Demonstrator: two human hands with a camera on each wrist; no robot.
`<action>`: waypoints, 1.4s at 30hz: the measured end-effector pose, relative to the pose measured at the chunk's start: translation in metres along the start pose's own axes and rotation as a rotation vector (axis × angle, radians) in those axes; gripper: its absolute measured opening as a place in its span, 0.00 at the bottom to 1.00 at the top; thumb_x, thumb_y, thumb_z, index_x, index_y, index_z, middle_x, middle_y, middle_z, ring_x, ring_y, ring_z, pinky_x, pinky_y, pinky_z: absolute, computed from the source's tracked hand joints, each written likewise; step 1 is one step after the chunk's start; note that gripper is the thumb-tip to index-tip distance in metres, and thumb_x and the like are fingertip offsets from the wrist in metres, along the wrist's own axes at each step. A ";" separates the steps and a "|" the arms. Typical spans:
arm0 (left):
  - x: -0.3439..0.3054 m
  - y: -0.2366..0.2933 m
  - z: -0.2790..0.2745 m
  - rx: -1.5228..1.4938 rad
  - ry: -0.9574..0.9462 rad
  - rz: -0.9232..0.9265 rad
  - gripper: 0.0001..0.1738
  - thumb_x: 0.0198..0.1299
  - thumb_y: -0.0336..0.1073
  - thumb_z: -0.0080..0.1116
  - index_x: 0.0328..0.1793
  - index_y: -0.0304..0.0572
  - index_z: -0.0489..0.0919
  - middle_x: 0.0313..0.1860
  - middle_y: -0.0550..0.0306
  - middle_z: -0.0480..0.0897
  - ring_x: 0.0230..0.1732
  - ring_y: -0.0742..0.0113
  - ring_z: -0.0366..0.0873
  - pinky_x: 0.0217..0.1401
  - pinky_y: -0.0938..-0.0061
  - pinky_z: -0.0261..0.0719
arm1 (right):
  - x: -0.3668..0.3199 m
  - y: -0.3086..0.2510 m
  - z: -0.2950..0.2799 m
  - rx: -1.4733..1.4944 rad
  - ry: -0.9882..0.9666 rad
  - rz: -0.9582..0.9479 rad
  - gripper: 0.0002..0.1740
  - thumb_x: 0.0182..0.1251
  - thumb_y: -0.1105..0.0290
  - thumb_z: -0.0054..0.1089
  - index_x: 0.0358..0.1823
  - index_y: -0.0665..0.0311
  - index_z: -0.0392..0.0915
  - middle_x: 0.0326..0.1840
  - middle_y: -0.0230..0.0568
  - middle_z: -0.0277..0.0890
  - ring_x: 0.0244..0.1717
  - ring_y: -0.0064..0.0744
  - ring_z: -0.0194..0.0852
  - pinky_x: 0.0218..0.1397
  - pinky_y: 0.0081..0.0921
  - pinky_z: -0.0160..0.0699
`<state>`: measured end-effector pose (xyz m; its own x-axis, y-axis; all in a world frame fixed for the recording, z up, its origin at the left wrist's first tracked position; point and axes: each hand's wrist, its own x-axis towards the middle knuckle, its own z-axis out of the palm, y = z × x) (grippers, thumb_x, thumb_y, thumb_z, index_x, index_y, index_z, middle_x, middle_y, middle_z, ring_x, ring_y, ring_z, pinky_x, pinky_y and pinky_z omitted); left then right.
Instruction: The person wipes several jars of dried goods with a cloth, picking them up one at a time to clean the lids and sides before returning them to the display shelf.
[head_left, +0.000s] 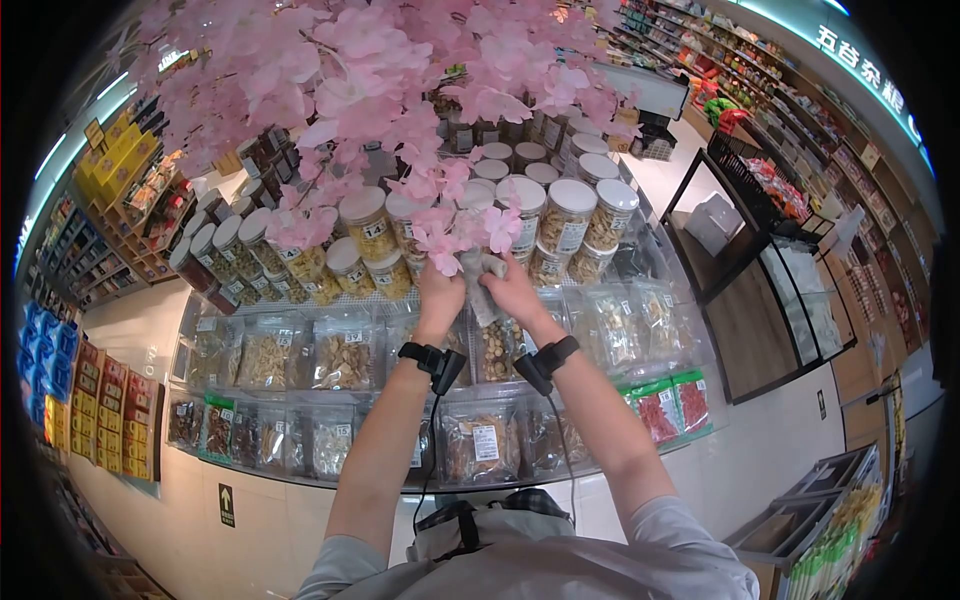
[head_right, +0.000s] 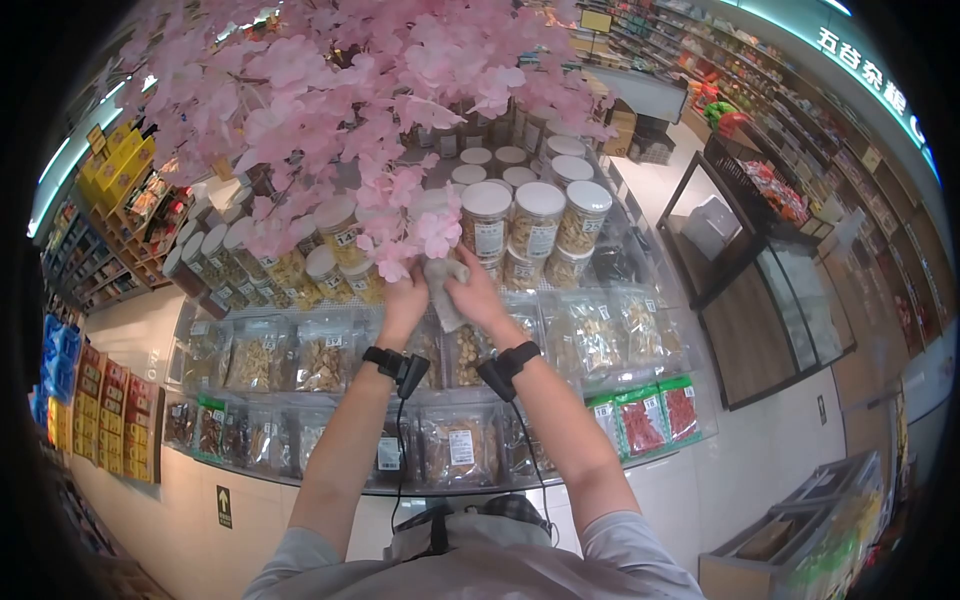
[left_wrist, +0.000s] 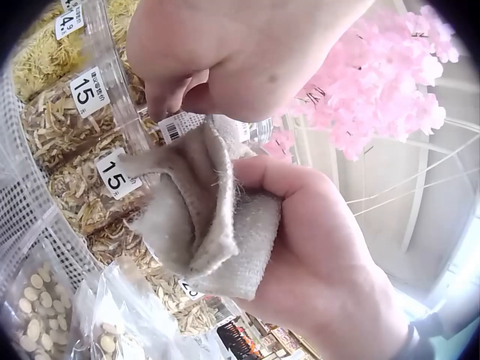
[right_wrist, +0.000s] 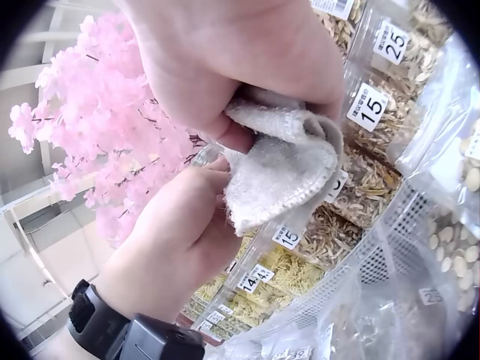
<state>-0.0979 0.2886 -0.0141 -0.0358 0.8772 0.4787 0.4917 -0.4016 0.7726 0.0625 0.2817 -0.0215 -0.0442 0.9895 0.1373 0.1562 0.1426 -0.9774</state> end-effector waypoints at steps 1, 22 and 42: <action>0.002 -0.007 0.005 -0.008 0.047 0.054 0.17 0.64 0.26 0.51 0.58 0.31 0.79 0.51 0.35 0.85 0.57 0.35 0.81 0.60 0.53 0.77 | 0.001 0.001 0.001 0.000 0.000 -0.001 0.44 0.63 0.69 0.63 0.81 0.70 0.58 0.77 0.60 0.68 0.78 0.53 0.66 0.79 0.37 0.64; 0.010 -0.018 -0.058 -0.326 0.192 -0.129 0.28 0.69 0.24 0.47 0.76 0.31 0.67 0.69 0.41 0.76 0.73 0.52 0.73 0.72 0.62 0.72 | -0.007 -0.042 0.054 -0.109 -0.010 -0.089 0.30 0.63 0.67 0.62 0.67 0.70 0.75 0.59 0.57 0.83 0.63 0.52 0.81 0.67 0.38 0.76; 0.017 -0.027 -0.068 -0.478 0.079 -0.205 0.30 0.70 0.29 0.47 0.79 0.28 0.66 0.72 0.34 0.75 0.74 0.49 0.74 0.75 0.62 0.71 | 0.003 -0.044 0.076 -0.376 -0.011 -0.105 0.49 0.63 0.71 0.65 0.86 0.61 0.53 0.78 0.56 0.69 0.76 0.46 0.70 0.76 0.33 0.67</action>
<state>-0.1712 0.2969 0.0015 -0.1639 0.9353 0.3135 0.0170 -0.3151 0.9489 -0.0193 0.2770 0.0099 -0.0897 0.9692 0.2295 0.5006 0.2431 -0.8309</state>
